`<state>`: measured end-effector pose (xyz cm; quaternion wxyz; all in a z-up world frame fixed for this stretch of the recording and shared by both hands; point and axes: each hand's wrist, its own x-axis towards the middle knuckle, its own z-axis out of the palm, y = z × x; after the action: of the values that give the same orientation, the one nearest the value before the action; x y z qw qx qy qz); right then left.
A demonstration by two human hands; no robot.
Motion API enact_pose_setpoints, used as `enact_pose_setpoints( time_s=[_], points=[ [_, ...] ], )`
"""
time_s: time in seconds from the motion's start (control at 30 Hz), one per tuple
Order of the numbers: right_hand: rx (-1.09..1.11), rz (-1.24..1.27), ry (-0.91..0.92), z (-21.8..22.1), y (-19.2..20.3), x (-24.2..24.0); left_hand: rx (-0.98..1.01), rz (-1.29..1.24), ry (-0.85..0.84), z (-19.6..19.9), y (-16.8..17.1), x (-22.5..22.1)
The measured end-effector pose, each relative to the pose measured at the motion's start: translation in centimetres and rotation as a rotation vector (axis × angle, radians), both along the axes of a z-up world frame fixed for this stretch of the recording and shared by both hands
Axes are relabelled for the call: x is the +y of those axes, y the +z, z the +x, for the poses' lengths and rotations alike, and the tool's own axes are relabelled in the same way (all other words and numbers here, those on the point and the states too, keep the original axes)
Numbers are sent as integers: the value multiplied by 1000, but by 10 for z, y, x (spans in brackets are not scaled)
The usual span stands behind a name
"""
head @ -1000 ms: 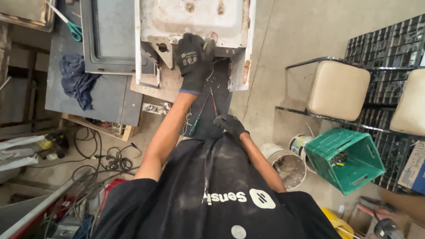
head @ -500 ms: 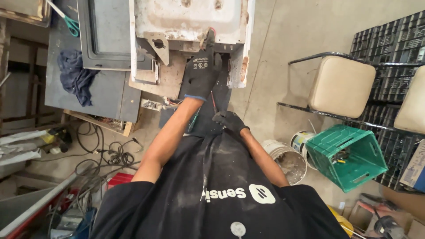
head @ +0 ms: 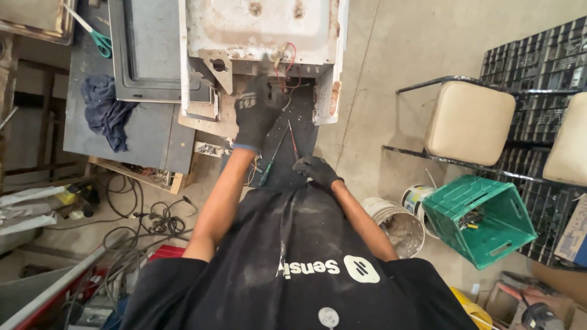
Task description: Disassembling a microwave oven by removing screws and disconnecting internal wiring to extract components.
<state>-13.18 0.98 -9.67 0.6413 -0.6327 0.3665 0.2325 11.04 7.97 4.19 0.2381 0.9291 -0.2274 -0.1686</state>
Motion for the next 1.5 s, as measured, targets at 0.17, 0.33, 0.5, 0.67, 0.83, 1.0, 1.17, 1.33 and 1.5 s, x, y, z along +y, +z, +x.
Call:
enact_pose_setpoints(
  time_s=[0.17,0.33,0.5,0.67,0.83,1.0,1.17,1.33,1.5],
  points=[
    [31,-23,-17,0,-10,4,-40,278,-211,25,-31,-16],
    [51,0,-86,-6,-22,12,-466,67,-50,-11,-3,-14],
    [33,-37,-72,-4,-16,11,-148,63,-185,-5,13,19],
    [11,-66,-45,-8,-28,14,82,-47,-162,-8,9,19],
    [-90,-282,189,0,1,15,22,-124,-217,23,-33,7],
    [-45,-405,190,-3,4,28,-272,20,-192,20,-48,-5],
    [171,-543,33,-4,19,49,-293,-82,-304,15,-35,19],
    [154,-502,-101,-13,-7,54,-573,-40,-242,-65,-123,71],
    [126,-426,-204,-21,0,69,385,330,-335,-107,-161,116]
  ],
)
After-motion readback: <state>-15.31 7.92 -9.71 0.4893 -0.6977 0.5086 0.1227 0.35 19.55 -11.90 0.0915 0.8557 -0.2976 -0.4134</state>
